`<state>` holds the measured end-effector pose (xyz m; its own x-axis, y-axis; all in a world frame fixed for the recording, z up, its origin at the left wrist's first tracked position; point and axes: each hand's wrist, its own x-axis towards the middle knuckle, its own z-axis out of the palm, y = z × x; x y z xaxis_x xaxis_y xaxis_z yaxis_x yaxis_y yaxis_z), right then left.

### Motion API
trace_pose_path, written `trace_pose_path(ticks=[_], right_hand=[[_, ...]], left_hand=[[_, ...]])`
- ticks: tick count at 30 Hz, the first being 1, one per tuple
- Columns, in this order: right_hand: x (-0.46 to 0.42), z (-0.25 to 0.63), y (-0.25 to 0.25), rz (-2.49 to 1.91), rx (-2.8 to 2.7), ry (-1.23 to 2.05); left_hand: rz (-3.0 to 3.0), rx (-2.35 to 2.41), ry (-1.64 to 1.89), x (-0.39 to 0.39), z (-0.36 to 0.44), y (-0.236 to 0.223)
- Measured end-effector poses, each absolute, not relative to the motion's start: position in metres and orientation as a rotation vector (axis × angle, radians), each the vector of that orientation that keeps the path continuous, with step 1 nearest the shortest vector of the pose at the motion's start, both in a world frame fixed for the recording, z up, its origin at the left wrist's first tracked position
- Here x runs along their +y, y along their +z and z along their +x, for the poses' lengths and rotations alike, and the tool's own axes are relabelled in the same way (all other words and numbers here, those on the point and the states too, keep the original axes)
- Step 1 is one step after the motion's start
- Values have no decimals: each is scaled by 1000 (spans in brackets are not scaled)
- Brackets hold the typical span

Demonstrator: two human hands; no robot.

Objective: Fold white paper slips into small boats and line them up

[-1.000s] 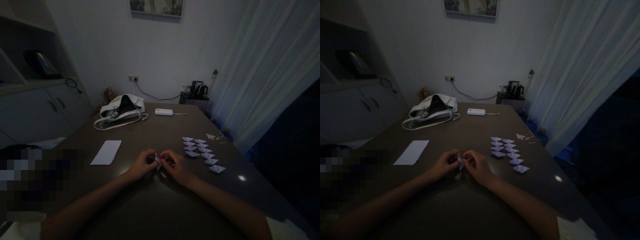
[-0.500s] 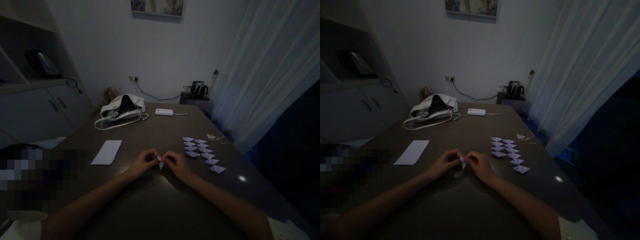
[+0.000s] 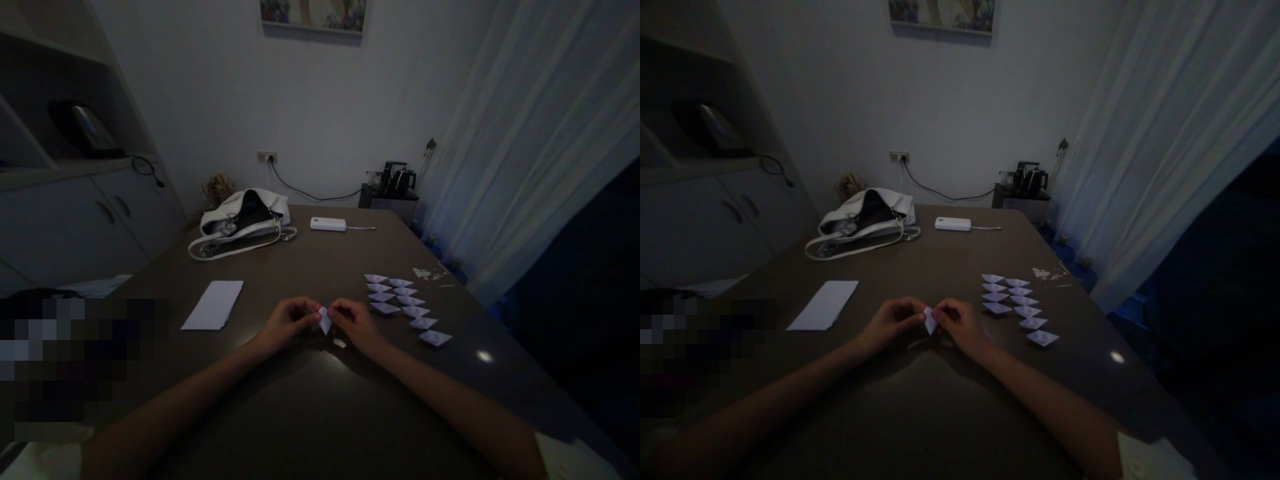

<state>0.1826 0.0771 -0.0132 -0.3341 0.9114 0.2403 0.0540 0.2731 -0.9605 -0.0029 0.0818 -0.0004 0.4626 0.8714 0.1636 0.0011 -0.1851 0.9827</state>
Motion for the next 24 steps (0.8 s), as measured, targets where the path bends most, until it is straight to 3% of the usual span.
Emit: trace_pose_path(ticks=[24], right_hand=[[78,185,-9,-961,-1663,1181]], left_hand=[[1611,870,916,81,-2,2]])
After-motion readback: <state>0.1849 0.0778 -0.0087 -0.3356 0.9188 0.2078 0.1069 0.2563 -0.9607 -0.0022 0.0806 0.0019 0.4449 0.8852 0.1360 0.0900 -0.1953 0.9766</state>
